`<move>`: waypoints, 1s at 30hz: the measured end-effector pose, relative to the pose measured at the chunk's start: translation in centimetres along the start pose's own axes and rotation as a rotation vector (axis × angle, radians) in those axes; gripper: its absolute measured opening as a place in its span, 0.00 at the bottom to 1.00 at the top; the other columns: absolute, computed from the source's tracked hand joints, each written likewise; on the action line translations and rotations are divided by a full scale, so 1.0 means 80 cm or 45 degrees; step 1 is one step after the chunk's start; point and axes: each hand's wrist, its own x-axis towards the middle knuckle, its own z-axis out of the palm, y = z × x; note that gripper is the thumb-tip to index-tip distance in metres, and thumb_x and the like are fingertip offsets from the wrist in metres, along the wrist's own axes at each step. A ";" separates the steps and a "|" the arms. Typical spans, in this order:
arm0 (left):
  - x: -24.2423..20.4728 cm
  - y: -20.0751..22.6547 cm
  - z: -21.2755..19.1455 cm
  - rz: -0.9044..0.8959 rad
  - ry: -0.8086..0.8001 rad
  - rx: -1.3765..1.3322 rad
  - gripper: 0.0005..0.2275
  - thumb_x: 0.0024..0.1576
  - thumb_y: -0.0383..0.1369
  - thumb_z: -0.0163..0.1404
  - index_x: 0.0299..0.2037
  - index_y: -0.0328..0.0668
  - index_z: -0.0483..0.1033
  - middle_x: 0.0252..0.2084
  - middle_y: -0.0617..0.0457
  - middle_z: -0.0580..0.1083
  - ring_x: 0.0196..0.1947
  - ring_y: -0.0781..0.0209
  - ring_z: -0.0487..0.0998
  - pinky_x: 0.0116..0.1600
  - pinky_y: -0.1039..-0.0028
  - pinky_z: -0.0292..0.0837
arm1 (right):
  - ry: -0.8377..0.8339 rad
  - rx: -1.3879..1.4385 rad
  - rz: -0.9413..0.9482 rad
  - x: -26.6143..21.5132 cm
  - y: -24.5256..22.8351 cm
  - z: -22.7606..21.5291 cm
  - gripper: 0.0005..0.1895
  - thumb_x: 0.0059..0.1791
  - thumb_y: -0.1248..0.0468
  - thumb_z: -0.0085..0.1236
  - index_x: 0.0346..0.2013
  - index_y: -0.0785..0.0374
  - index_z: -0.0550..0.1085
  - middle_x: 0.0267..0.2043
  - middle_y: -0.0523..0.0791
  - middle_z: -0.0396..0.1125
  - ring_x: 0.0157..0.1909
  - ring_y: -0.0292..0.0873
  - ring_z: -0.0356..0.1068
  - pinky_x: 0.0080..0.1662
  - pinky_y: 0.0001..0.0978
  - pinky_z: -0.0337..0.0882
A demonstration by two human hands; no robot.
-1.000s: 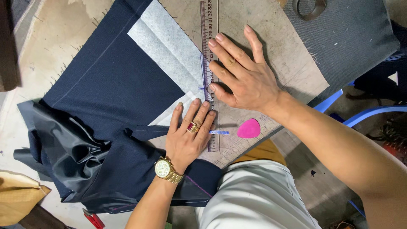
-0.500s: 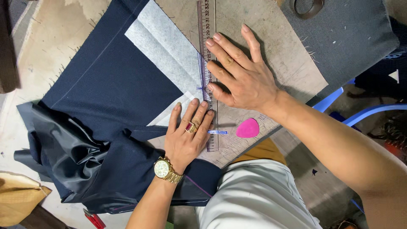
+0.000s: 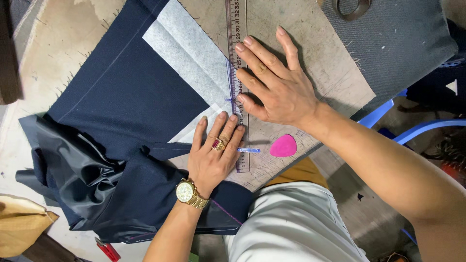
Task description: The person marks a piece of dark blue fabric on a workbench using a pen, a ruler, and a piece of pink chalk. They use the ruler to draw precise lines and a triangular shape before folding and smoothing the material by hand.
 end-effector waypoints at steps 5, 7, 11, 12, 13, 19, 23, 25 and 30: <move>0.000 -0.001 -0.001 0.002 0.002 -0.023 0.14 0.67 0.33 0.49 0.61 0.40 0.74 0.67 0.44 0.70 0.69 0.44 0.68 0.71 0.43 0.58 | 0.003 -0.015 0.001 0.000 0.000 0.000 0.22 0.61 0.51 0.47 0.49 0.67 0.78 0.68 0.57 0.66 0.71 0.57 0.63 0.66 0.73 0.54; 0.000 -0.001 -0.001 0.000 0.004 -0.023 0.14 0.67 0.33 0.50 0.61 0.40 0.74 0.67 0.44 0.70 0.69 0.44 0.68 0.71 0.43 0.58 | 0.007 -0.030 -0.008 0.000 0.000 0.000 0.22 0.59 0.49 0.49 0.48 0.66 0.78 0.68 0.58 0.66 0.71 0.57 0.64 0.66 0.72 0.55; -0.005 0.003 0.003 -0.072 0.193 -0.002 0.13 0.64 0.31 0.52 0.56 0.38 0.77 0.64 0.44 0.73 0.67 0.45 0.70 0.70 0.43 0.60 | 0.053 -0.048 -0.026 -0.002 0.000 0.000 0.25 0.61 0.47 0.46 0.47 0.66 0.78 0.68 0.58 0.66 0.71 0.56 0.63 0.67 0.70 0.54; -0.007 0.001 0.005 -0.151 0.318 0.029 0.12 0.62 0.31 0.52 0.54 0.37 0.79 0.62 0.44 0.74 0.66 0.47 0.71 0.70 0.42 0.59 | 0.071 -0.034 -0.022 -0.001 0.000 0.002 0.26 0.61 0.46 0.44 0.47 0.67 0.78 0.68 0.59 0.65 0.71 0.57 0.63 0.67 0.72 0.54; -0.009 0.005 -0.008 -0.146 0.326 0.031 0.12 0.62 0.31 0.52 0.54 0.37 0.79 0.62 0.44 0.74 0.66 0.47 0.71 0.70 0.42 0.59 | 0.074 -0.042 -0.026 -0.001 0.000 0.001 0.26 0.61 0.46 0.44 0.47 0.67 0.78 0.68 0.59 0.65 0.71 0.57 0.63 0.67 0.72 0.54; -0.014 0.053 -0.014 -0.639 0.536 0.365 0.16 0.57 0.25 0.57 0.55 0.37 0.72 0.52 0.32 0.72 0.53 0.36 0.75 0.71 0.36 0.49 | 0.034 -0.036 -0.022 -0.005 0.003 0.001 0.22 0.56 0.49 0.56 0.47 0.67 0.76 0.69 0.58 0.62 0.72 0.58 0.61 0.67 0.74 0.54; 0.031 0.117 0.003 -0.397 0.015 0.106 0.24 0.55 0.48 0.60 0.58 0.47 0.74 0.46 0.49 0.76 0.40 0.51 0.74 0.44 0.60 0.66 | 0.101 -0.021 -0.039 0.000 -0.003 0.001 0.22 0.59 0.48 0.50 0.46 0.66 0.77 0.68 0.58 0.65 0.71 0.57 0.63 0.67 0.72 0.54; 0.041 0.130 0.019 -0.387 -0.190 0.096 0.33 0.51 0.55 0.60 0.64 0.49 0.69 0.49 0.48 0.74 0.39 0.52 0.72 0.40 0.64 0.64 | 0.120 -0.049 -0.052 0.002 -0.001 0.001 0.22 0.59 0.49 0.51 0.46 0.66 0.78 0.67 0.58 0.66 0.71 0.57 0.63 0.67 0.71 0.54; 0.040 0.146 0.041 -0.384 -0.318 0.120 0.28 0.57 0.47 0.54 0.67 0.48 0.68 0.51 0.45 0.74 0.44 0.50 0.72 0.39 0.62 0.68 | 0.110 -0.028 -0.045 -0.002 -0.002 0.001 0.24 0.59 0.48 0.48 0.47 0.68 0.78 0.67 0.59 0.66 0.70 0.59 0.64 0.67 0.72 0.53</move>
